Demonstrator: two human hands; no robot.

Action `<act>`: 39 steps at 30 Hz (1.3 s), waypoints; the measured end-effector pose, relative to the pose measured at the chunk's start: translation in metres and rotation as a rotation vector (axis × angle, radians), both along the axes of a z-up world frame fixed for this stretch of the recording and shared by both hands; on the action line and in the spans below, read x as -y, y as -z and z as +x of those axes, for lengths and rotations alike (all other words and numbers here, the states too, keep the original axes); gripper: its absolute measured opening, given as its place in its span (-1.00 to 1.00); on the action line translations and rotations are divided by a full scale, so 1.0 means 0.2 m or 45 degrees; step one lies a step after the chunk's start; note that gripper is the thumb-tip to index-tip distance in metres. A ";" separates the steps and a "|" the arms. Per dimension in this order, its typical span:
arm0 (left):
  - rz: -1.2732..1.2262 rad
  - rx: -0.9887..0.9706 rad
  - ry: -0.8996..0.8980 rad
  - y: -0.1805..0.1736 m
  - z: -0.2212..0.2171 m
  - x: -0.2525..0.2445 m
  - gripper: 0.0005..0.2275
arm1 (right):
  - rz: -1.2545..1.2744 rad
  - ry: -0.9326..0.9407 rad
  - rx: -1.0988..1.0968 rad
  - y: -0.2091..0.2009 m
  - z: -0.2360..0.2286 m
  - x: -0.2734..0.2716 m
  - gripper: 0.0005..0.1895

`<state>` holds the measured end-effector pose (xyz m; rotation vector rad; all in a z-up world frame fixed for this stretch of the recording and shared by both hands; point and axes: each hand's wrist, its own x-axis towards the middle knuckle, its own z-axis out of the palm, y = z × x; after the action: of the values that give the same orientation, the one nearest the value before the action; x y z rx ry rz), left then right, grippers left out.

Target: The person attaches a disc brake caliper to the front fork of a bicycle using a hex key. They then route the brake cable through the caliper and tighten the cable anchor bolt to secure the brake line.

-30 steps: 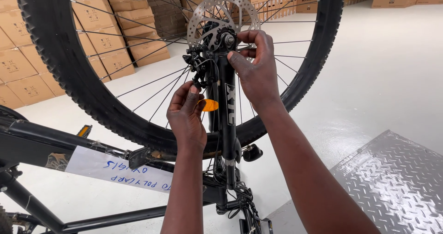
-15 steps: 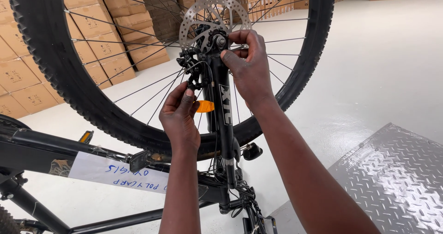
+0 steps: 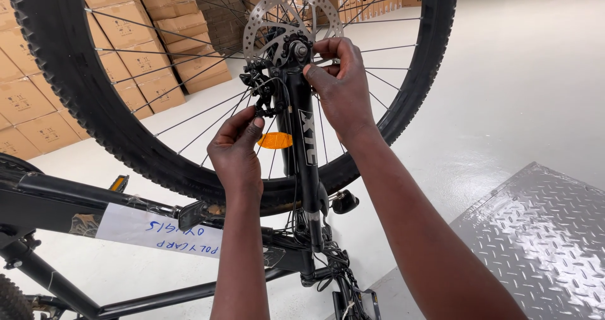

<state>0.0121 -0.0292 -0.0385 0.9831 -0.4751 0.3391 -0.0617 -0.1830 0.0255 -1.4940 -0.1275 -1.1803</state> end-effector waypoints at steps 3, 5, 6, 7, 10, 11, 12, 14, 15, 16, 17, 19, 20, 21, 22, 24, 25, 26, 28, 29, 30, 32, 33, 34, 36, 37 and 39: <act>-0.006 0.001 0.010 0.00 0.00 0.00 -0.76 | -0.002 0.004 -0.007 0.00 0.00 0.00 -0.70; -0.012 0.010 0.020 0.00 -0.01 0.00 -0.75 | -0.009 0.011 -0.011 0.00 -0.01 0.00 -0.71; -0.020 0.021 0.031 -0.01 -0.02 -0.01 -0.73 | -0.016 0.020 -0.013 0.00 -0.01 0.00 -0.72; -0.019 0.021 0.032 0.00 -0.01 -0.01 -0.73 | -0.015 0.021 -0.013 0.00 -0.01 0.00 -0.72; -0.022 0.074 0.057 0.01 0.01 -0.01 -0.72 | -0.036 0.020 -0.007 0.00 -0.01 0.00 -0.73; -0.036 0.060 0.067 0.01 0.01 -0.01 -0.71 | -0.021 0.009 -0.005 0.00 -0.01 0.00 -0.72; -0.051 0.046 0.076 0.01 0.01 -0.01 -0.71 | -0.006 -0.002 -0.003 0.00 -0.01 0.00 -0.71; -0.040 0.049 0.056 0.01 0.02 -0.01 -0.71 | -0.009 -0.001 -0.002 0.00 -0.01 0.00 -0.70; -0.030 0.052 0.037 0.01 0.02 -0.01 -0.72 | -0.012 0.001 -0.001 0.00 -0.01 0.00 -0.70; -0.030 0.053 0.038 0.01 0.02 -0.01 -0.72 | -0.012 0.001 0.000 0.00 0.00 0.00 -0.70; -0.028 0.084 0.040 0.01 0.02 -0.01 -0.74 | -0.013 0.006 -0.003 0.00 0.00 -0.01 -0.70; -0.025 0.114 0.043 0.00 0.01 -0.01 -0.76 | -0.012 0.011 -0.005 0.01 -0.01 -0.01 -0.71; -0.027 0.085 0.040 0.00 0.00 -0.02 -0.77 | -0.017 0.013 -0.007 0.01 -0.01 -0.01 -0.71; -0.029 0.057 0.038 -0.01 -0.01 -0.01 -0.78 | -0.021 0.015 -0.007 0.01 -0.01 -0.01 -0.71; -0.029 0.057 0.040 -0.01 0.00 -0.01 -0.78 | -0.021 0.017 -0.006 0.01 -0.02 -0.01 -0.71; -0.062 0.078 0.030 0.00 0.02 -0.01 -0.78 | -0.054 0.099 0.017 0.02 -0.03 -0.02 -0.74; -0.061 0.078 0.031 0.01 0.03 0.00 -0.78 | -0.054 0.099 0.017 0.04 0.00 -0.02 -0.74; -0.034 0.118 -0.013 0.02 0.05 0.00 -0.78 | -0.041 0.124 0.063 0.07 0.03 -0.02 -0.74; -0.008 0.158 -0.055 0.02 0.05 0.00 -0.79 | -0.031 0.149 0.110 0.13 0.06 -0.04 -0.73; -0.008 0.166 -0.053 0.01 0.05 0.00 -0.79 | -0.012 0.176 0.110 0.16 0.06 -0.08 -0.72; -0.007 0.174 -0.050 0.00 0.04 0.00 -0.79 | 0.008 0.203 0.110 0.20 0.06 -0.11 -0.70; 0.006 0.175 -0.064 -0.01 0.01 0.00 -0.80 | 0.028 0.103 0.079 0.23 0.05 -0.14 -0.69; 0.022 0.176 -0.077 -0.02 0.00 0.00 -0.80 | 0.050 0.004 0.048 0.25 0.04 -0.16 -0.68; 0.022 0.176 -0.078 -0.02 0.00 0.00 -0.80 | 0.050 0.002 0.048 0.26 0.04 -0.16 -0.68; 0.028 0.183 -0.098 -0.02 0.00 0.00 -0.81 | 0.036 -0.010 -0.014 0.28 0.04 -0.15 -0.64; 0.029 0.185 -0.098 -0.02 0.00 0.00 -0.81 | 0.037 -0.010 -0.013 0.27 0.03 -0.16 -0.64; 0.053 0.193 -0.134 -0.02 -0.01 0.00 -0.80 | 0.016 0.006 -0.078 0.25 -0.01 -0.16 -0.62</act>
<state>0.0098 -0.0297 -0.0354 1.0291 -0.5704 0.5024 -0.0644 -0.1501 -0.0249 -1.5182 -0.0750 -1.1361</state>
